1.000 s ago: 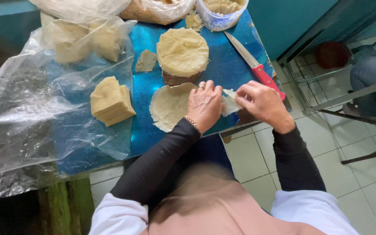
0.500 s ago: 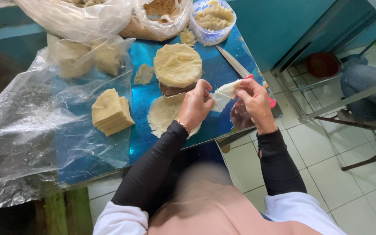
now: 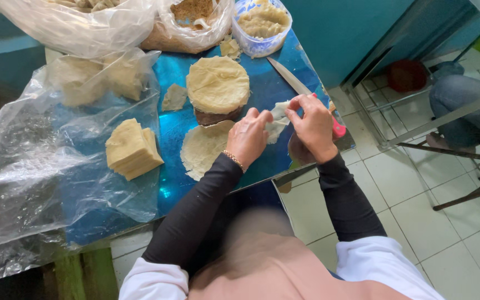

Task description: The person sits at a small table and repeatedly peels thin, translucent sheets off a round pale block resting on a wooden base, stretching each sheet by hand and setting it aside. A red-handled knife and a stack of similar blocks sit on the plastic-covered table.

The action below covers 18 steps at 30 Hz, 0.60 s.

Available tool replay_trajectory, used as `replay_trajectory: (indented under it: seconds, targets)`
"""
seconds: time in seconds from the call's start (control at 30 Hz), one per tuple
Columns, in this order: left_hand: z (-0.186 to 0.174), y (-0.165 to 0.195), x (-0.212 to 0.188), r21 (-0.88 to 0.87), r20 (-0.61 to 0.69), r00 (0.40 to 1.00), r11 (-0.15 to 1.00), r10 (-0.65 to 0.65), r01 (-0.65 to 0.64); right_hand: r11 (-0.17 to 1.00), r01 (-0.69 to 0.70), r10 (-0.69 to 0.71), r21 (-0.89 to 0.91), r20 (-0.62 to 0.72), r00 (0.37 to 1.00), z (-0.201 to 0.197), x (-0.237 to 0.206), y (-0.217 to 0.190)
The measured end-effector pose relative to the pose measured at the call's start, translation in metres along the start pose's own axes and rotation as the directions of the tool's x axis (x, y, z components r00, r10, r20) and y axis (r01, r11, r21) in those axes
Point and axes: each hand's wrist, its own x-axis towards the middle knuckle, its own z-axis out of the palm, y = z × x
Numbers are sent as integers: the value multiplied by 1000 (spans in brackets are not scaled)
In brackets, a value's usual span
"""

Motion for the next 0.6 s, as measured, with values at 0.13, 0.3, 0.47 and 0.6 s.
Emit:
replay_trajectory:
  seconds: [0.13, 0.3, 0.47, 0.6]
  targets:
    - [-4, 6, -6, 151, 25, 997, 986, 67, -70, 998, -32, 32, -53, 1, 1000, -2, -1, -8]
    - [-10, 5, -19, 337, -58, 971, 920, 234, -202, 873, 167, -221, -458, -66, 973, -27, -10, 2]
    - [-24, -5, -31, 310, -97, 947, 913, 307, -264, 911, 152, -146, -384, 44, 988, -39, -12, 5]
    - [-34, -10, -21, 124, -130, 981, 984, 141, -125, 982, -2, 7, -188, 23, 1000, -69, -35, -21]
